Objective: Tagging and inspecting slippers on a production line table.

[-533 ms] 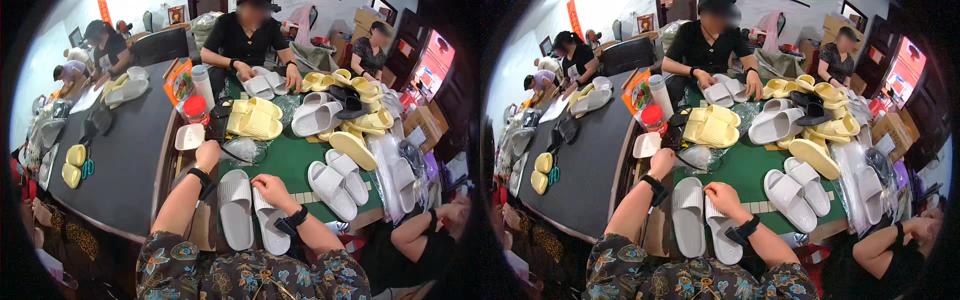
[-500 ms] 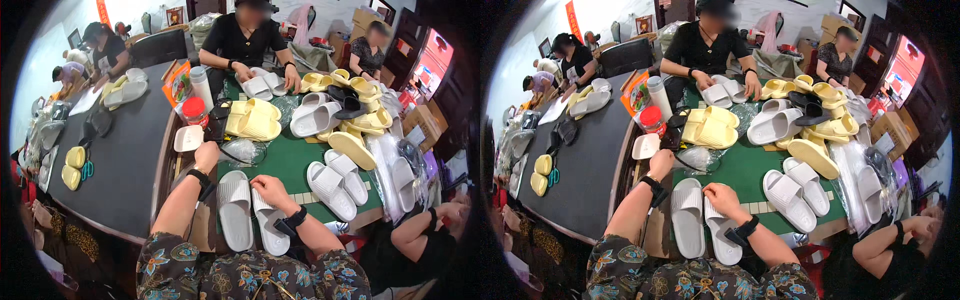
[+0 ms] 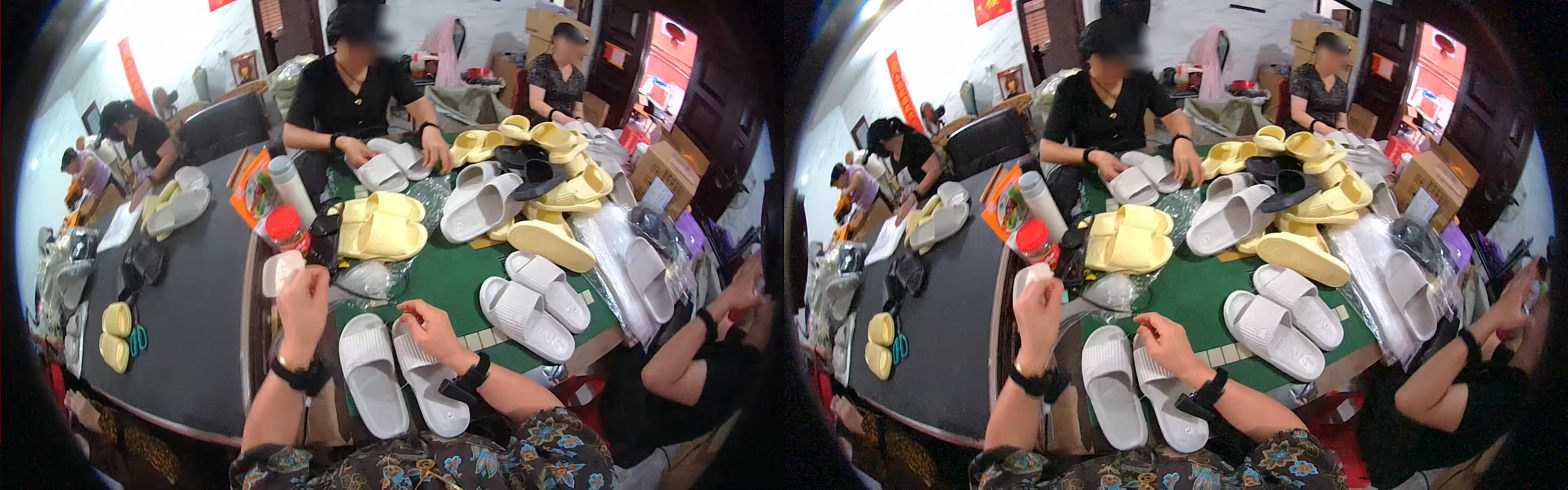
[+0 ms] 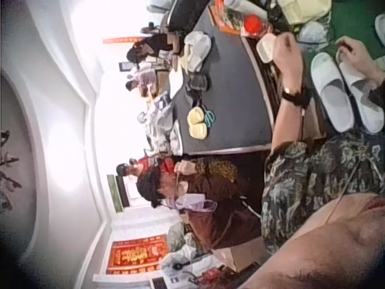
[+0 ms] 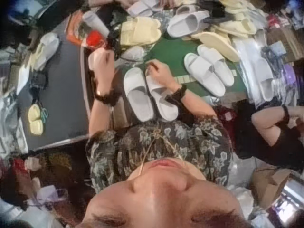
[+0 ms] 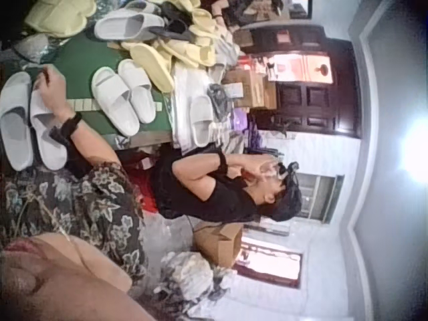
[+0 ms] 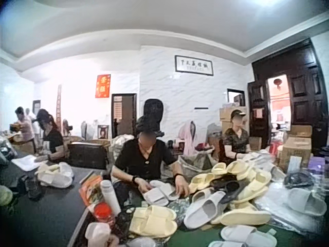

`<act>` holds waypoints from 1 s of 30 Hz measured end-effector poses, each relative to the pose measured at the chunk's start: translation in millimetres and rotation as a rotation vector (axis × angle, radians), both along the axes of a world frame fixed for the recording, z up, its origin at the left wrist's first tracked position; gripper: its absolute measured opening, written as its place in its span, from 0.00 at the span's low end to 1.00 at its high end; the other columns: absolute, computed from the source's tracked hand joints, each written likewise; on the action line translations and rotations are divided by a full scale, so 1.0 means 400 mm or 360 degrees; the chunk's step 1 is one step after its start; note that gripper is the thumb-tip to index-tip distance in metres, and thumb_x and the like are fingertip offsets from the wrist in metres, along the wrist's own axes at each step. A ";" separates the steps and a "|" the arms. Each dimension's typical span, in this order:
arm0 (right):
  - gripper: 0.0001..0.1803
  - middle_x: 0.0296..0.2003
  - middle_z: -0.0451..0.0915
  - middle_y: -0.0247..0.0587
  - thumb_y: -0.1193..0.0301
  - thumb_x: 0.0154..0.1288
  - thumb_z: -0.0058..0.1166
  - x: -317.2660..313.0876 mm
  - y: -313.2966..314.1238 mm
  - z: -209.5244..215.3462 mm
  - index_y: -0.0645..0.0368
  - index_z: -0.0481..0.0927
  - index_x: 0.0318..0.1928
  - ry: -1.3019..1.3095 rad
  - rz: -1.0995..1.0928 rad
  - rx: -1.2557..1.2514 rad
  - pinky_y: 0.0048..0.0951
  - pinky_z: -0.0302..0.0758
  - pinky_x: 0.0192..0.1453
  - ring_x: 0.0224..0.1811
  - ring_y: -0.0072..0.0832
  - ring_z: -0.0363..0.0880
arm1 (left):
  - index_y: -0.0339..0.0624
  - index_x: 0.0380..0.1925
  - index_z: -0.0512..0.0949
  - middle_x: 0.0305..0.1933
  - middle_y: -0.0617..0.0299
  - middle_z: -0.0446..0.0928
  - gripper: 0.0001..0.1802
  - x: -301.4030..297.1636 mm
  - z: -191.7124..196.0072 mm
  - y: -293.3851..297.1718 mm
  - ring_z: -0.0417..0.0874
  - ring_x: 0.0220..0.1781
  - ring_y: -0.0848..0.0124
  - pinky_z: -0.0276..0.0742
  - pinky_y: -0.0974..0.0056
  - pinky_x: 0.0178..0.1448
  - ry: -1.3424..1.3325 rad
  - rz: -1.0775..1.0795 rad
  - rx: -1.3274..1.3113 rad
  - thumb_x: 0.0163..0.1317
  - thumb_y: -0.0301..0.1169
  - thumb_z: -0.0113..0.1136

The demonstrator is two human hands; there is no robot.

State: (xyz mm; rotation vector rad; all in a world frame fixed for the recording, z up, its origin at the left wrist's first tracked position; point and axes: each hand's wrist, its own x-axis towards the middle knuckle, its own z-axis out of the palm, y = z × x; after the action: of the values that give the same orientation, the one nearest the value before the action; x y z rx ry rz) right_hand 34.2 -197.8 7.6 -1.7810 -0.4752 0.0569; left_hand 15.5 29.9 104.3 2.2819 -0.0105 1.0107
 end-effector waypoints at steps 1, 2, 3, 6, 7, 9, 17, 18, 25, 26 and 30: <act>0.14 0.32 0.83 0.42 0.72 0.67 0.51 -0.004 -0.003 0.013 0.65 0.77 0.49 -0.0056 -0.0019 0.0072 0.25 0.76 0.38 0.33 0.24 0.81 | 0.36 0.29 0.80 0.27 0.54 0.76 0.02 -0.021 -0.002 -0.019 0.78 0.28 0.62 0.72 0.63 0.32 0.0036 -0.0028 0.0090 0.57 0.23 0.62; 0.14 0.32 0.83 0.41 0.72 0.67 0.50 -0.013 0.000 0.034 0.65 0.77 0.51 -0.0113 -0.0025 0.0145 0.25 0.76 0.37 0.33 0.22 0.80 | 0.36 0.29 0.79 0.29 0.53 0.77 0.02 -0.043 -0.005 -0.038 0.79 0.30 0.58 0.73 0.61 0.33 0.0072 -0.0042 0.0181 0.56 0.23 0.62; 0.15 0.31 0.81 0.39 0.72 0.69 0.49 -0.030 0.004 0.058 0.64 0.75 0.53 0.0071 0.0037 0.0218 0.23 0.75 0.38 0.32 0.20 0.79 | 0.37 0.29 0.79 0.31 0.53 0.77 0.02 -0.060 -0.011 -0.060 0.80 0.33 0.57 0.74 0.60 0.35 0.0076 -0.0132 0.0155 0.55 0.23 0.62; 0.16 0.30 0.80 0.37 0.71 0.70 0.49 -0.078 0.014 0.118 0.64 0.75 0.55 0.0130 0.0234 0.0262 0.23 0.74 0.38 0.32 0.19 0.77 | 0.38 0.31 0.79 0.33 0.52 0.78 0.03 -0.111 -0.025 -0.121 0.81 0.35 0.53 0.77 0.57 0.37 0.0214 -0.0407 0.0205 0.56 0.23 0.61; 0.15 0.30 0.80 0.35 0.70 0.70 0.50 -0.088 0.015 0.125 0.63 0.76 0.53 0.0176 0.0234 0.0266 0.23 0.74 0.37 0.31 0.19 0.75 | 0.38 0.31 0.79 0.32 0.52 0.79 0.03 -0.120 -0.038 -0.139 0.81 0.33 0.53 0.77 0.57 0.36 0.0288 -0.0457 0.0193 0.57 0.24 0.61; 0.14 0.29 0.79 0.34 0.70 0.70 0.50 -0.094 0.019 0.116 0.63 0.77 0.52 0.0184 0.0215 0.0385 0.23 0.73 0.36 0.31 0.18 0.75 | 0.39 0.31 0.79 0.32 0.52 0.79 0.03 -0.135 -0.058 -0.160 0.81 0.32 0.53 0.77 0.57 0.35 0.0365 -0.0516 0.0184 0.57 0.25 0.60; 0.11 0.26 0.78 0.31 0.71 0.73 0.46 -0.045 -0.111 0.151 0.64 0.80 0.43 0.0498 -0.0023 0.0645 0.17 0.67 0.29 0.25 0.14 0.69 | 0.42 0.33 0.80 0.30 0.55 0.79 0.04 -0.162 -0.089 -0.096 0.82 0.29 0.56 0.78 0.58 0.33 0.0506 -0.0519 0.0266 0.59 0.29 0.60; 0.12 0.25 0.77 0.30 0.71 0.72 0.46 -0.037 -0.135 0.153 0.65 0.80 0.43 0.0565 -0.0137 0.0777 0.16 0.65 0.28 0.23 0.13 0.67 | 0.41 0.32 0.80 0.30 0.54 0.80 0.04 -0.161 -0.089 -0.084 0.82 0.29 0.56 0.78 0.58 0.33 0.0514 -0.0505 0.0208 0.59 0.28 0.61; 0.25 0.33 0.77 0.35 0.76 0.69 0.48 -0.029 -0.216 0.145 0.64 0.65 0.65 0.0089 -0.0572 0.0757 0.18 0.66 0.27 0.25 0.13 0.67 | 0.39 0.31 0.80 0.29 0.52 0.79 0.03 -0.173 -0.017 -0.075 0.80 0.29 0.54 0.75 0.57 0.33 0.0495 -0.0234 0.0114 0.57 0.25 0.61; 0.25 0.33 0.77 0.35 0.76 0.69 0.48 -0.045 -0.210 0.149 0.64 0.65 0.65 0.0087 -0.0570 0.0755 0.18 0.66 0.27 0.25 0.13 0.67 | 0.38 0.31 0.80 0.29 0.51 0.78 0.03 -0.174 -0.004 -0.082 0.80 0.29 0.53 0.74 0.56 0.33 0.0443 -0.0183 0.0172 0.57 0.24 0.61; 0.21 0.35 0.79 0.35 0.74 0.66 0.52 -0.130 -0.135 0.208 0.62 0.71 0.59 -0.0390 -0.0320 0.0171 0.22 0.72 0.32 0.27 0.17 0.73 | 0.38 0.31 0.79 0.29 0.53 0.78 0.04 -0.185 0.017 -0.128 0.80 0.30 0.54 0.75 0.56 0.34 0.0226 -0.0382 0.0389 0.55 0.23 0.62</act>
State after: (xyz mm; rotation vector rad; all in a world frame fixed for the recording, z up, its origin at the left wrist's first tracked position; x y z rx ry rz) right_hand -17.8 -251.8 90.7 -1.7289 -0.4620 -0.3253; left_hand -58.5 -21.3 111.0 2.4945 -0.3579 0.7557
